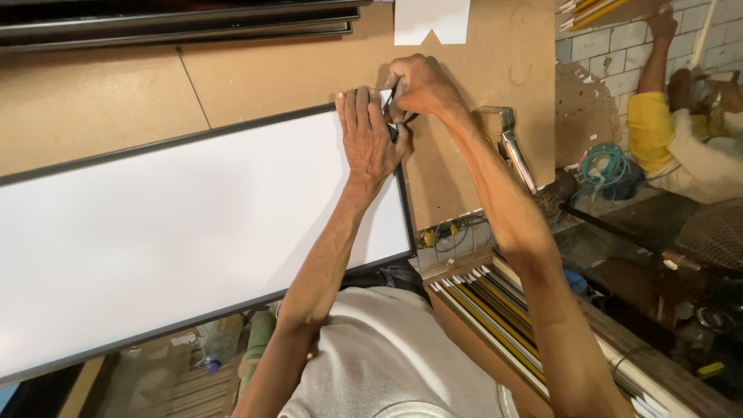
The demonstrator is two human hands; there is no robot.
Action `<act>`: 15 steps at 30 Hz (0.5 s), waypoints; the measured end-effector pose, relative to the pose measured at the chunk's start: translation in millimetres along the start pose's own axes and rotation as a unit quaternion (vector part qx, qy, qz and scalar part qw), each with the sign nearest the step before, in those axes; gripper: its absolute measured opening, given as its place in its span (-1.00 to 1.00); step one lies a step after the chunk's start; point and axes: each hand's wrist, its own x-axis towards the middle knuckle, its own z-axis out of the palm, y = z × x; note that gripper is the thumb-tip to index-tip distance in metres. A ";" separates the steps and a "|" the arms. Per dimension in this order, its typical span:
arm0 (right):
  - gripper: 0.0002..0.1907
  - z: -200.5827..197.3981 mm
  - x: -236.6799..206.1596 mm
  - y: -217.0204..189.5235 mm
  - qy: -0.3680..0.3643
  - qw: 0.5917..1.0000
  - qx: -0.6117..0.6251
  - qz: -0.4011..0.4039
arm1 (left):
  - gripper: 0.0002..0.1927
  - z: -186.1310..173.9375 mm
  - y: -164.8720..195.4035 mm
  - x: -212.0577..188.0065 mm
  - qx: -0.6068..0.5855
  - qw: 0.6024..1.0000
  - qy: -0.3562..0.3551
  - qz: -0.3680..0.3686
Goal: The person assembles picture frames by placing white backing boards into black frames, folding the edges, and securing them with a staple gun. They repeat this process for multiple frames, stacking completed units aside.
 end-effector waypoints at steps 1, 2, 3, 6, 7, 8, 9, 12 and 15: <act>-0.68 2.5 -0.1 -4.5 0.013 0.999 -0.052 -0.002 | -0.30 0.6 -0.8 -1.0 -0.005 1.000 0.000 -0.004; -0.65 5.4 -2.1 -10.1 0.026 0.994 -0.103 -0.005 | -0.31 0.7 -1.7 -1.9 -0.011 1.000 0.000 -0.007; -0.62 6.2 -7.6 -16.2 0.038 0.987 -0.155 -0.008 | -0.32 0.5 -2.3 -2.7 -0.012 1.000 0.014 -0.005; -0.51 -2.2 -48.8 -29.7 0.045 0.987 -0.140 -0.070 | -0.36 0.6 -4.2 -1.8 -0.014 0.998 0.053 0.026; -0.44 -13.7 -70.0 -28.9 0.089 0.985 -0.126 -0.083 | -0.39 0.9 -4.4 -1.3 -0.019 0.997 0.064 0.034; -0.34 -25.5 -95.8 -23.9 0.132 0.981 -0.108 -0.095 | -0.41 1.2 -5.0 -0.3 -0.024 0.996 0.070 0.041; -0.30 -39.8 -124.1 -14.4 0.159 0.983 -0.048 -0.083 | -0.46 1.5 -5.3 0.1 -0.020 0.996 0.077 0.044; -0.39 -73.5 -186.7 31.8 0.204 0.942 -0.259 -0.054 | -0.57 1.3 -6.7 1.8 -0.014 0.994 0.098 0.047; -0.52 -63.1 -192.0 88.3 0.024 0.945 -0.273 0.181 | -0.65 -1.6 -7.9 0.4 -0.004 0.993 0.107 0.043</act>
